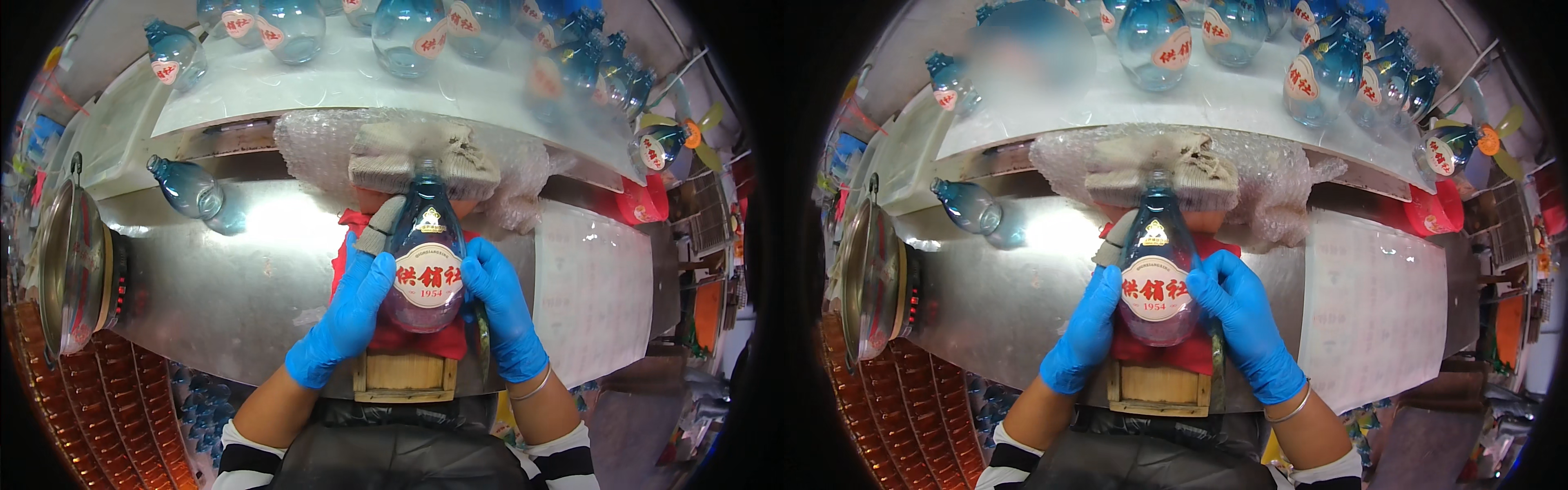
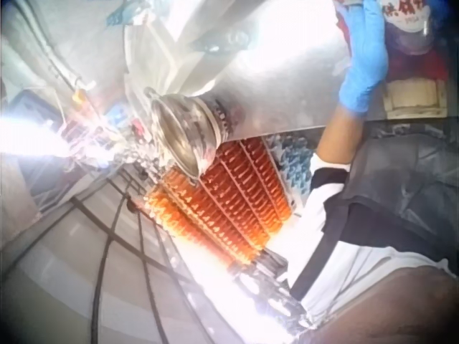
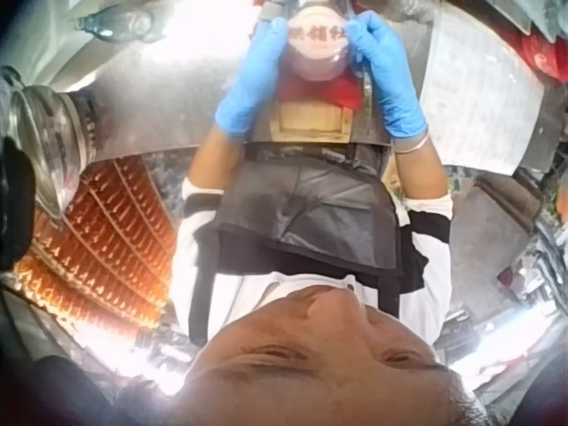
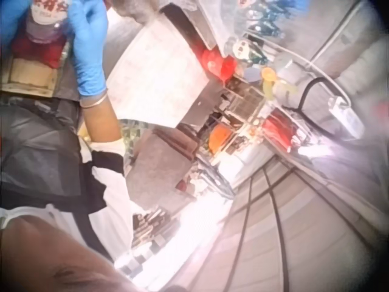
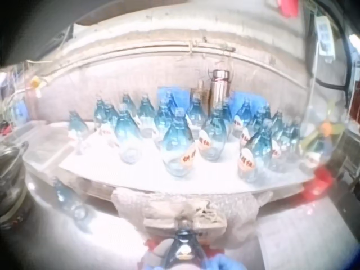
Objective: The person applies circular red and white labels to clear glass bottles. They retrieve bottles from a metal bowl, place them on a wooden stand, apply the label, smooth it with a green tool, and place the finished bottle on a shelf. The process is repeated for multiple bottles.
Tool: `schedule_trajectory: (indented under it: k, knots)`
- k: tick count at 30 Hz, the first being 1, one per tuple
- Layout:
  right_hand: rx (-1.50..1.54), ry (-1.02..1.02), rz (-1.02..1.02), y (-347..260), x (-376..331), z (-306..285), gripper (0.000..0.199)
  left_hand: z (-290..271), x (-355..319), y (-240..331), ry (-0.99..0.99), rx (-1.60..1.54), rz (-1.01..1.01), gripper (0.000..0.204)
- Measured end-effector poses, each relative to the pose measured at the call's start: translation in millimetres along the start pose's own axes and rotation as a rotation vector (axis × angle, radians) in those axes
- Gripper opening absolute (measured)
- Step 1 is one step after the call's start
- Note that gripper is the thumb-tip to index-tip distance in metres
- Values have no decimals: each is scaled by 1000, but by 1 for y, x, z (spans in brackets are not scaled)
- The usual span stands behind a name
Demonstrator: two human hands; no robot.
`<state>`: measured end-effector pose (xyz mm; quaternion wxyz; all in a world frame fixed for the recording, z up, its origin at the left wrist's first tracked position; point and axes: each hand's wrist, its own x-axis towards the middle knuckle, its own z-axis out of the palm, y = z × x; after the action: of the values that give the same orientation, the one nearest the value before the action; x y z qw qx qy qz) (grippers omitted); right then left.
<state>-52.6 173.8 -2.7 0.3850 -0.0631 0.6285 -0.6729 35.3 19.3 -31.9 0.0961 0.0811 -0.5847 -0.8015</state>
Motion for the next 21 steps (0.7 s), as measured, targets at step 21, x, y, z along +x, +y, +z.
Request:
schedule_trajectory:
  k: [21]
  knots:
    - [-1471, -187, -1298, -44, -43, 23, 42, 27, -43, -13, 210, 1136, 232, 95]
